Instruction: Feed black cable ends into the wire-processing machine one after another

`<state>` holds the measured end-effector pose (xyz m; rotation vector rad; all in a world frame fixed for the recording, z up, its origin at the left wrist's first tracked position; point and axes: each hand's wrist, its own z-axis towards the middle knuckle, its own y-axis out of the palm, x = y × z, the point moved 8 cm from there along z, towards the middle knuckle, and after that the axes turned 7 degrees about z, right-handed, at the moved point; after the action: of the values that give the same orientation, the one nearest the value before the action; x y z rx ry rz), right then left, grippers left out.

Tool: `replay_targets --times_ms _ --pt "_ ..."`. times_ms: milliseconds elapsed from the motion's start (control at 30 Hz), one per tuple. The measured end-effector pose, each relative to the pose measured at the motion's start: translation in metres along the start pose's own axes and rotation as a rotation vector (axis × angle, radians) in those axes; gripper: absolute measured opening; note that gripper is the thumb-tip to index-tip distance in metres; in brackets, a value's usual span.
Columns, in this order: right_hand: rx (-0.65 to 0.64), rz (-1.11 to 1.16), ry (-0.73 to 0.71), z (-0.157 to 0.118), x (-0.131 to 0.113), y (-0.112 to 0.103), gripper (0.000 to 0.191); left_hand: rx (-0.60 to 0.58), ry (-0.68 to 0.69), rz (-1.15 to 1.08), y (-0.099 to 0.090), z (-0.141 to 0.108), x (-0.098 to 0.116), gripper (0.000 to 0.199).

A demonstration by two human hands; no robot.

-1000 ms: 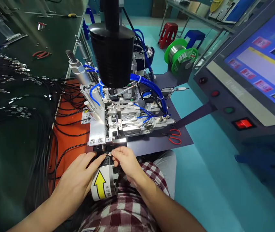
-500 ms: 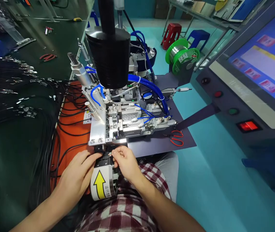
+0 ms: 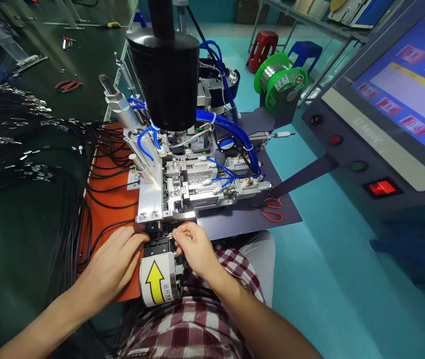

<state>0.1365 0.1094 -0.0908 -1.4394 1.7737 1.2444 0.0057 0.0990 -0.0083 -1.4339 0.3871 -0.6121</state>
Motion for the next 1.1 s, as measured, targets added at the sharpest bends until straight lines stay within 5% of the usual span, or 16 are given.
replay_targets --times_ms 333,467,733,967,1100 --pt "-0.009 0.048 0.021 0.0 0.002 0.0 0.029 0.012 -0.008 0.101 -0.001 -0.004 0.007 0.028" --pt "-0.005 0.055 0.008 0.0 0.003 0.0 0.029 -0.077 -0.002 -0.022 0.005 -0.002 0.02 0.037" --pt "0.014 0.052 -0.006 -0.001 0.003 -0.001 0.029 -0.014 -0.04 -0.14 0.012 0.003 0.025 0.036" --pt "0.039 0.043 -0.045 -0.002 0.003 0.002 0.028 -0.025 -0.116 -0.077 0.018 0.006 0.027 0.042" --pt "0.017 0.045 -0.054 -0.001 0.005 0.003 0.028 0.026 -0.229 -0.176 0.008 -0.013 0.021 0.038"
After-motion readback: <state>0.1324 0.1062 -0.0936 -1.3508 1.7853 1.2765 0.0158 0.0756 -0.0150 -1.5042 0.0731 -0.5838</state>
